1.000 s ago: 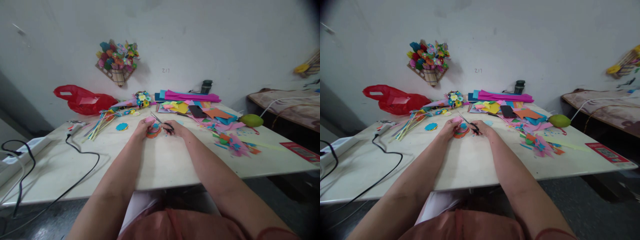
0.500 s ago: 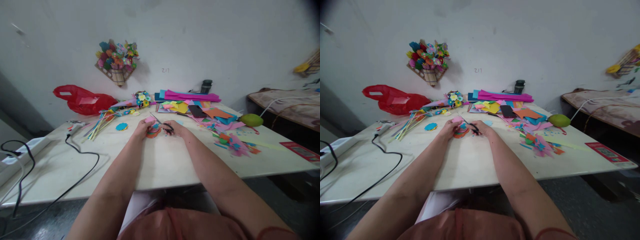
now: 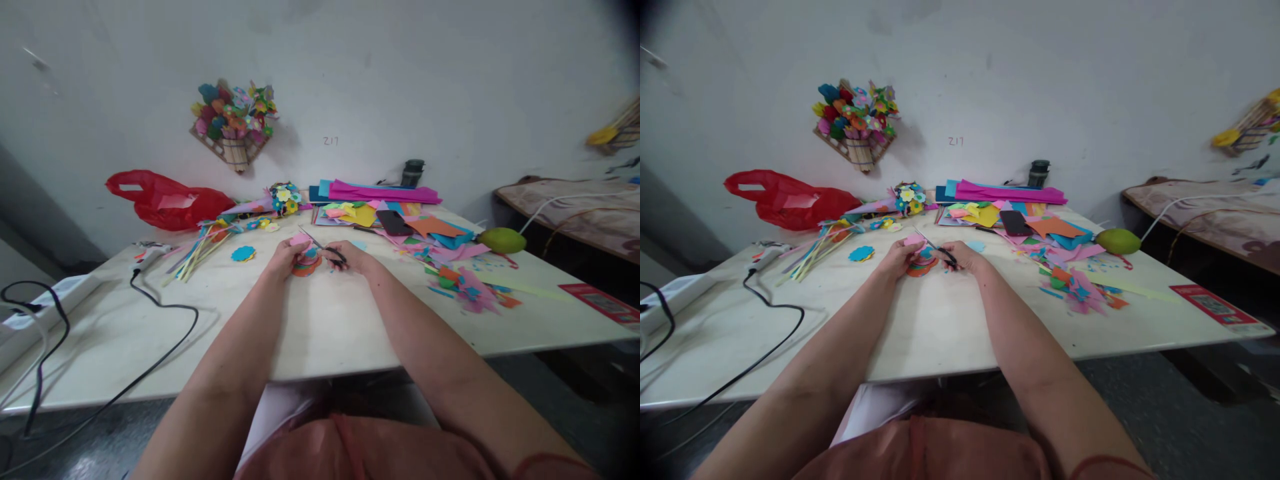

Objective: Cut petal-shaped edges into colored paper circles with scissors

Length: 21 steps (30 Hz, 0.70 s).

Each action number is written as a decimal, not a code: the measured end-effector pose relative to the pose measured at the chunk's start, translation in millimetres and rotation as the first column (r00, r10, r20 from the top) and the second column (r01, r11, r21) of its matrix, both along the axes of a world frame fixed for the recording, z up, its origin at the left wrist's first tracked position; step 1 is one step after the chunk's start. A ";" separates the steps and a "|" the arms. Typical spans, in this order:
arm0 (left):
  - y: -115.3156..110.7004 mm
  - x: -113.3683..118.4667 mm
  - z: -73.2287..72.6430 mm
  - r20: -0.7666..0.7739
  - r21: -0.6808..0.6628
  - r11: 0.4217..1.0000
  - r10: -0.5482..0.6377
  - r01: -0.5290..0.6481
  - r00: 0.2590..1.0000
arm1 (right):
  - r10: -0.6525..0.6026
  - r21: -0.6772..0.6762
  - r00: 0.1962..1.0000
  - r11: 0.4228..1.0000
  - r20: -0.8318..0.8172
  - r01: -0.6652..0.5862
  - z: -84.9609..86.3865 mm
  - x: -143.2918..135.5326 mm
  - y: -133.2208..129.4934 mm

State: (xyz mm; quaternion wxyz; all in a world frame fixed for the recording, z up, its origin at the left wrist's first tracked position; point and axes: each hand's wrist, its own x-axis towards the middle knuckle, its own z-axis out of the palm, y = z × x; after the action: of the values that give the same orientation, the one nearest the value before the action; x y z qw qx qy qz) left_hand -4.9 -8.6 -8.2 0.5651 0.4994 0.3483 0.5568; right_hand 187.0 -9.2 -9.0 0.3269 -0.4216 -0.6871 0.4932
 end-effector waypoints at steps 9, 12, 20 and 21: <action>1.0 0.0 -1.1 0.025 -0.009 1.000 0.013 -0.013 1.000 | 0.001 0.018 1.000 1.000 0.016 -0.001 3.0 -0.5 -1.4; 1.1 0.8 -0.6 0.039 -0.031 0.999 0.039 -0.038 0.998 | -0.001 0.022 1.000 1.000 0.016 0.000 3.2 -1.1 -1.6; 0.2 -0.2 1.1 0.044 -0.053 0.998 0.023 -0.020 0.999 | 0.002 0.008 1.000 1.000 0.007 -0.002 4.0 -1.7 -2.6; 0.1 -0.3 1.2 0.048 -0.056 0.998 0.020 -0.018 0.999 | -0.001 0.003 1.000 1.000 0.009 0.001 4.4 -1.9 -2.8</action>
State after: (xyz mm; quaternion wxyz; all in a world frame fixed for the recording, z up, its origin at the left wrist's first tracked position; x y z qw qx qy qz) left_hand -5.2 -8.4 -7.0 0.5818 0.4663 0.3546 0.5642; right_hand 185.1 -11.9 -4.6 0.3247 -0.4236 -0.6891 0.4901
